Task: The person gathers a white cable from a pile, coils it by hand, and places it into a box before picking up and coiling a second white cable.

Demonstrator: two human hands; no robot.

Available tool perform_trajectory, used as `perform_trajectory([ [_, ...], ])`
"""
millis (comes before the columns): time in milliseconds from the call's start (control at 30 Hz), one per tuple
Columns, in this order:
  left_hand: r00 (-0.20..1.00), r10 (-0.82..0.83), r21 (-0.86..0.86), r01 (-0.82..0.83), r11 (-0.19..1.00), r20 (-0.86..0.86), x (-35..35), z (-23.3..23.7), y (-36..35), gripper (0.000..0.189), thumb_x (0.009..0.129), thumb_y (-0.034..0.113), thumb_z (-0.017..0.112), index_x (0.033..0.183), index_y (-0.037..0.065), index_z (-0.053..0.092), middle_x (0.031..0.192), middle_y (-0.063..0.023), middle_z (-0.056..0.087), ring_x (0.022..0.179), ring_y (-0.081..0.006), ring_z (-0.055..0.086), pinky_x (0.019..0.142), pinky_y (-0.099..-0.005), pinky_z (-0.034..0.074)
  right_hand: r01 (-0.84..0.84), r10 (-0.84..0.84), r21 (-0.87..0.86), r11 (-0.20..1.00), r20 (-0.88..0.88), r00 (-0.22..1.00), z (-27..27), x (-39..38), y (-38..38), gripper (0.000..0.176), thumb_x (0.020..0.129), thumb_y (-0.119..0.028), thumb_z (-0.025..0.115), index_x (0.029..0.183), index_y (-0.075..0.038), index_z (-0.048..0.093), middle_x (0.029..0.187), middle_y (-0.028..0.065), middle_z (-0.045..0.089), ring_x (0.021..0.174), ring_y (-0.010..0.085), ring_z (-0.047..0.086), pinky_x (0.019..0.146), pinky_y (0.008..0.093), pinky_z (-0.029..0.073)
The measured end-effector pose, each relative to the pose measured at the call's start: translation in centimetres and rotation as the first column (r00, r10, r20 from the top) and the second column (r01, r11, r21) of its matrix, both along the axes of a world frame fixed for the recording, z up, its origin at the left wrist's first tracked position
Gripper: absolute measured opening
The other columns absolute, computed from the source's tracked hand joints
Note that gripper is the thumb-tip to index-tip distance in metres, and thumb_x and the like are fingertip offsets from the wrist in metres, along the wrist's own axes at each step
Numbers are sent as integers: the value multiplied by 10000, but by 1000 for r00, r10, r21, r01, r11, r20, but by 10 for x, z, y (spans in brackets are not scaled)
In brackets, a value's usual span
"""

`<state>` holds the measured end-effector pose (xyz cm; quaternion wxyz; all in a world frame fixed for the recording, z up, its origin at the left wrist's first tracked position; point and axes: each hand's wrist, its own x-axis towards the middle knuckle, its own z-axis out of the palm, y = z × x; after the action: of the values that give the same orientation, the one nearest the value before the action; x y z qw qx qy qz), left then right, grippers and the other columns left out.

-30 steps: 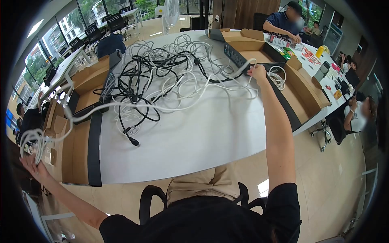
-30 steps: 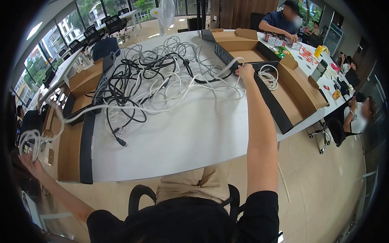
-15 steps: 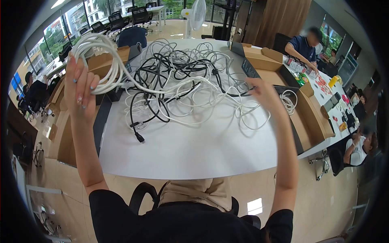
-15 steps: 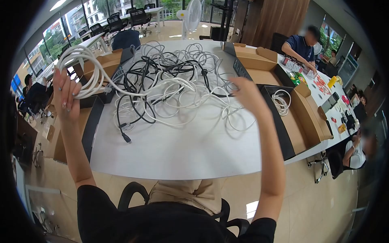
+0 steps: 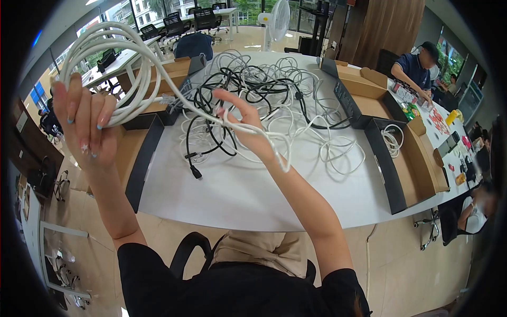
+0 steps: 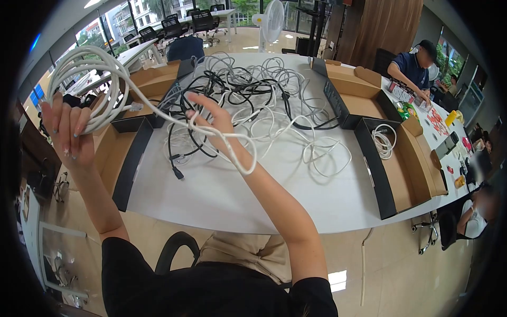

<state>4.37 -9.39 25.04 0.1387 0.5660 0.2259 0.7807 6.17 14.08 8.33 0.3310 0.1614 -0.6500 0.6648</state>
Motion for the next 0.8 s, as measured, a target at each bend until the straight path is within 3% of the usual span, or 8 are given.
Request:
perform_trajectory([
  [67,999,-23,7,23,1000,-45,-1,2,-9,373,974,277,233,668,107,361,316,4,302,243,-118,225,538,-232,382,18,-32,211,977,66,997,5,-1,5,316,820,-102,579,1122,-14,543,1082,116,585,918,149,570,762,262,456],
  [100,999,-11,15,11,1000,-53,0,2,-13,370,974,276,241,668,107,361,318,2,307,245,-116,226,540,-228,379,174,-150,169,970,-143,978,10,10,-1,189,869,-108,503,987,2,602,916,92,639,744,132,576,708,257,459],
  [233,997,70,47,-70,996,-11,-3,2,-37,333,965,243,312,664,108,359,326,11,290,259,-99,213,513,-212,339,382,-372,122,916,-96,923,15,19,38,183,858,-84,509,994,-29,619,850,95,649,734,142,592,668,269,465],
  [433,932,347,-32,-346,938,101,-28,-14,-83,289,959,188,340,687,92,358,359,30,243,291,-71,208,537,-190,343,760,-749,329,561,-189,635,38,45,122,187,834,-122,546,996,-89,634,782,109,651,660,209,626,597,308,462],
  [600,613,624,19,-720,694,484,-20,-6,-133,271,965,161,315,759,32,435,422,20,256,328,-57,220,519,-193,320,841,-929,513,172,-200,312,33,64,198,191,831,-203,539,979,-139,642,783,150,625,718,323,601,623,365,462],
  [633,891,307,124,-364,923,334,-64,-20,-195,269,967,162,312,751,42,420,430,15,253,308,-55,225,531,-194,336,833,-931,531,154,-205,303,29,70,208,194,830,-215,535,974,-143,643,783,154,622,726,331,597,632,377,462],
  [733,721,542,-17,-594,804,432,-52,-31,-206,285,972,183,297,735,59,395,430,10,257,281,-55,211,524,-198,341,815,-931,569,111,-227,285,24,76,230,200,829,-238,524,961,-151,647,783,164,616,752,346,589,655,407,459],
  [800,845,362,-30,-382,924,394,-52,-37,-214,302,976,210,285,720,74,369,427,8,249,265,-57,190,497,-187,329,806,-928,584,95,-242,285,27,72,237,196,828,-234,521,954,-155,649,785,166,614,768,346,588,668,417,458],
])
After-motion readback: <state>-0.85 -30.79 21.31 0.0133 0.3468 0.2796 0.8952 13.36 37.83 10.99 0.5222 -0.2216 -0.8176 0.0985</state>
